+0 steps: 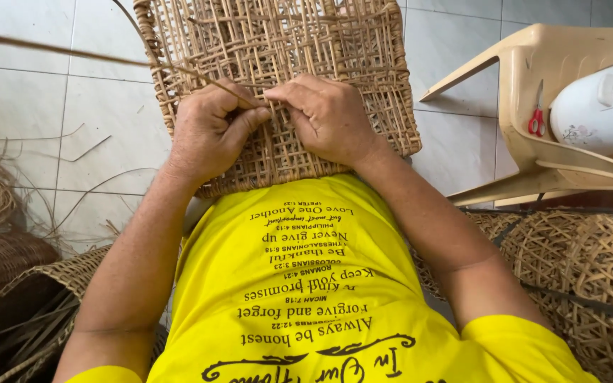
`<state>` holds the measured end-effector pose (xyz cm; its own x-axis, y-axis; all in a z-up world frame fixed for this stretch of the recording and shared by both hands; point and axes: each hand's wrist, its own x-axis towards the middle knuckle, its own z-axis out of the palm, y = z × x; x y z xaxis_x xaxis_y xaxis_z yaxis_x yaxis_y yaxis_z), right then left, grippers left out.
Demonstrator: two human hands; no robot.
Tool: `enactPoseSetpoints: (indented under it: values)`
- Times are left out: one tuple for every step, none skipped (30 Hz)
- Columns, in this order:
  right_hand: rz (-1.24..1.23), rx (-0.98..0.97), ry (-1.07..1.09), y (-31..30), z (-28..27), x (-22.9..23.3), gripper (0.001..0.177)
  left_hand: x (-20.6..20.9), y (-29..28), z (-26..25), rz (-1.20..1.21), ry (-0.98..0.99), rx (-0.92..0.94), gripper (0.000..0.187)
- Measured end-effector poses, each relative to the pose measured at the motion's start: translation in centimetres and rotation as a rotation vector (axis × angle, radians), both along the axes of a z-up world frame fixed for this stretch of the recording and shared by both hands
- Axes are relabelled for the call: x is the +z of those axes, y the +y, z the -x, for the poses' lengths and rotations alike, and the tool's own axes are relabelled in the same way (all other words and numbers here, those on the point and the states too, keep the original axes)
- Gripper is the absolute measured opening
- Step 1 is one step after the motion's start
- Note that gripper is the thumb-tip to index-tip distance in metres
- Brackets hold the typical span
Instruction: Weaving a wicker frame by manually threading and tying strands of material to create a dense mesh.
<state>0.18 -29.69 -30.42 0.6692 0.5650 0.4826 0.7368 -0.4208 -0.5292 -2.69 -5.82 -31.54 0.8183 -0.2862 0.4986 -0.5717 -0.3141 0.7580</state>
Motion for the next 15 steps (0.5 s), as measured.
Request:
enactPoseSetpoints:
  values:
    - [0.021, 0.031, 0.001, -0.2, -0.1, -0.3, 0.027, 0.2, 0.0, -0.2, 0.018, 0.012, -0.019, 0.008]
    - [0.042, 0.063, 0.002, -0.5, -0.2, -0.5, 0.028, 0.5, 0.1, -0.4, 0.037, 0.024, -0.039, 0.008]
    - [0.043, 0.064, -0.007, -1.1, 0.8, 0.6, 0.028, 1.1, 0.1, -0.5, 0.037, 0.014, -0.037, 0.008]
    - [0.096, 0.101, 0.025, -1.7, 1.7, 1.5, 0.028, 1.7, 0.2, -0.6, 0.037, 0.006, -0.043, 0.008]
    - [0.151, 0.139, 0.076, -2.3, 3.3, 2.3, 0.031, 1.9, 0.2, -0.1, 0.041, 0.016, -0.048, 0.008]
    - [0.155, 0.141, 0.085, -2.6, 4.0, 3.0, 0.031, 3.0, 0.1, 0.0, 0.045, 0.025, -0.047, 0.008]
    - [0.235, 0.141, 0.016, -2.9, 4.6, 3.8, 0.042, 4.2, 0.0, -0.1, 0.003, 0.079, -0.044, 0.007]
    - [0.316, 0.142, -0.052, -3.2, 5.2, 4.6, 0.057, 5.4, -0.1, -0.1, -0.039, 0.132, -0.043, 0.008]
    - [0.318, 0.140, -0.052, -3.0, 5.3, 4.8, 0.057, 5.8, -0.2, -0.2, -0.037, 0.131, -0.044, 0.008]
    - [0.393, 0.082, -0.198, -2.8, 5.4, 5.0, 0.054, 6.3, -0.2, -0.2, -0.044, 0.114, -0.034, 0.011]
    - [0.467, 0.021, -0.352, -2.6, 5.3, 5.3, 0.051, 6.9, -0.3, -0.5, -0.050, 0.089, -0.024, 0.015]
    - [0.470, 0.018, -0.360, -2.6, 5.1, 5.5, 0.051, 7.2, -0.4, -0.6, -0.048, 0.080, -0.025, 0.015]
    - [0.441, 0.012, -0.469, -2.4, 4.8, 5.7, 0.032, 7.7, -0.5, -0.7, -0.082, 0.044, -0.007, 0.015]
    - [0.412, 0.007, -0.578, -2.2, 4.5, 6.0, 0.016, 8.2, -0.4, -0.8, -0.116, 0.009, 0.012, 0.015]
    - [0.410, 0.010, -0.587, -2.3, 4.1, 6.9, 0.016, 9.1, -0.3, -1.0, -0.116, 0.001, 0.018, 0.015]
